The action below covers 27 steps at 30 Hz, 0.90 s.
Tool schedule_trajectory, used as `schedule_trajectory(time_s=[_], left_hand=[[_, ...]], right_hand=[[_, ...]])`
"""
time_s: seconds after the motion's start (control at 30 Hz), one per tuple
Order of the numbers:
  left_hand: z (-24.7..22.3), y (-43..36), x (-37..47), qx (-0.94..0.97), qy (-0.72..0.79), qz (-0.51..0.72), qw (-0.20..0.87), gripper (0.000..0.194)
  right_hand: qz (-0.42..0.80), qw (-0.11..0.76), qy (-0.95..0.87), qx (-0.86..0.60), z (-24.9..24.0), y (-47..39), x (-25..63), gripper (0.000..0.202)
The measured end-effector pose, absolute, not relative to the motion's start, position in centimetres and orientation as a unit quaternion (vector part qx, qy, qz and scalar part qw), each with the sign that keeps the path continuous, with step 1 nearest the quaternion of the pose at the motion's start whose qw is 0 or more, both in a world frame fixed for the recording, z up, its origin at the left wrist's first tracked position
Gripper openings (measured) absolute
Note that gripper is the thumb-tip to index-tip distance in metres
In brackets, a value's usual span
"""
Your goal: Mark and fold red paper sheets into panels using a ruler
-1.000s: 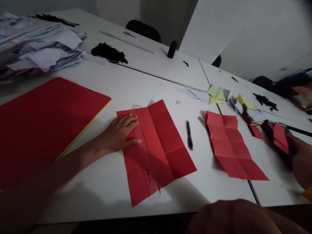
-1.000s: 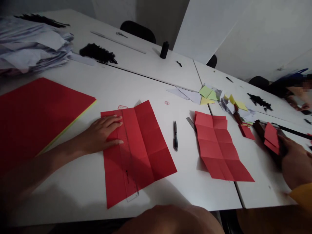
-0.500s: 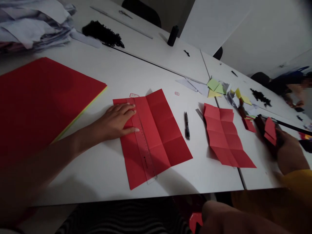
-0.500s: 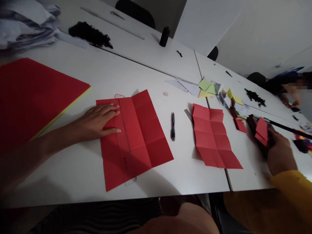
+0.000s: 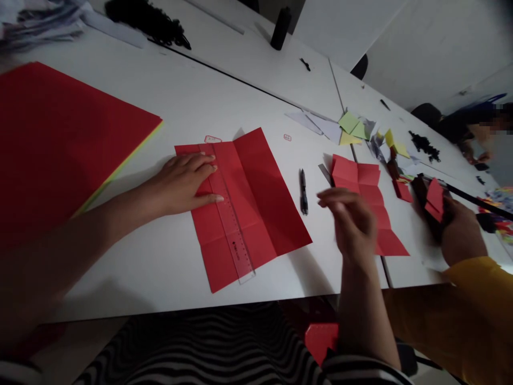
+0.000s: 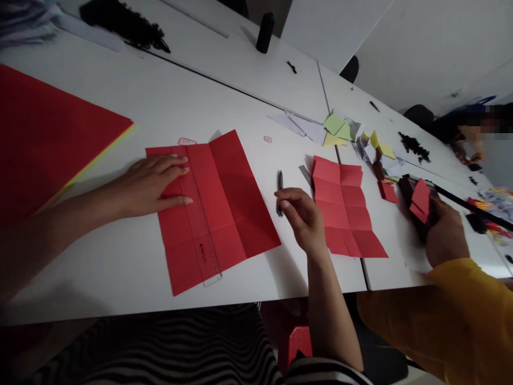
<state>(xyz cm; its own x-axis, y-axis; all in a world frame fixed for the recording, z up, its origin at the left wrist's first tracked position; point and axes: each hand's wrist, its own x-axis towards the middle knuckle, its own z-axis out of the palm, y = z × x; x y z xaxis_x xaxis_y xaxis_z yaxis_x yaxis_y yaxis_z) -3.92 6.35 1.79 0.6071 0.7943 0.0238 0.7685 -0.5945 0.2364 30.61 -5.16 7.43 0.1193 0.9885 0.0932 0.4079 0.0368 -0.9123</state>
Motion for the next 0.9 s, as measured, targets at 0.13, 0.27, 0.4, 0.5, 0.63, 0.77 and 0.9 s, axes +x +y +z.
schedule_trajectory(time_s=[0.13, 0.27, 0.4, 0.5, 0.63, 0.77, 0.9], left_hand=[[2.0, 6.1, -3.8, 0.888, 0.444, 0.065, 0.103, 0.066], [2.3, 5.9, -4.0, 0.887, 0.446, 0.064, 0.100, 0.065], [2.3, 5.8, -4.1, 0.887, 0.448, 0.065, 0.095, 0.067], [1.9, 5.9, -4.2, 0.885, 0.448, 0.072, 0.105, 0.070], [1.3, 6.2, -4.2, 0.884, 0.444, 0.084, 0.121, 0.072], [1.4, 6.3, -3.9, 0.885, 0.447, 0.075, 0.109, 0.070], [1.7, 6.3, -3.9, 0.889, 0.443, 0.065, 0.094, 0.068]], right_hand=[[0.293, 0.364, -0.664, -0.584, 4.0, -2.2, 29.9, 0.020], [0.223, 0.286, -0.728, -0.581, 2.4, 0.4, 29.7, 0.026], [0.184, 0.278, -0.771, -0.542, 1.9, 1.1, 28.4, 0.033], [0.204, 0.284, -0.772, -0.531, 2.0, 1.0, 27.8, 0.035], [0.250, 0.327, -0.715, -0.565, 2.4, 0.3, 27.8, 0.030], [0.311, 0.363, -0.642, -0.600, 3.1, -0.5, 27.8, 0.046], [0.350, 0.350, -0.616, -0.613, 3.4, -0.8, 27.7, 0.050]])
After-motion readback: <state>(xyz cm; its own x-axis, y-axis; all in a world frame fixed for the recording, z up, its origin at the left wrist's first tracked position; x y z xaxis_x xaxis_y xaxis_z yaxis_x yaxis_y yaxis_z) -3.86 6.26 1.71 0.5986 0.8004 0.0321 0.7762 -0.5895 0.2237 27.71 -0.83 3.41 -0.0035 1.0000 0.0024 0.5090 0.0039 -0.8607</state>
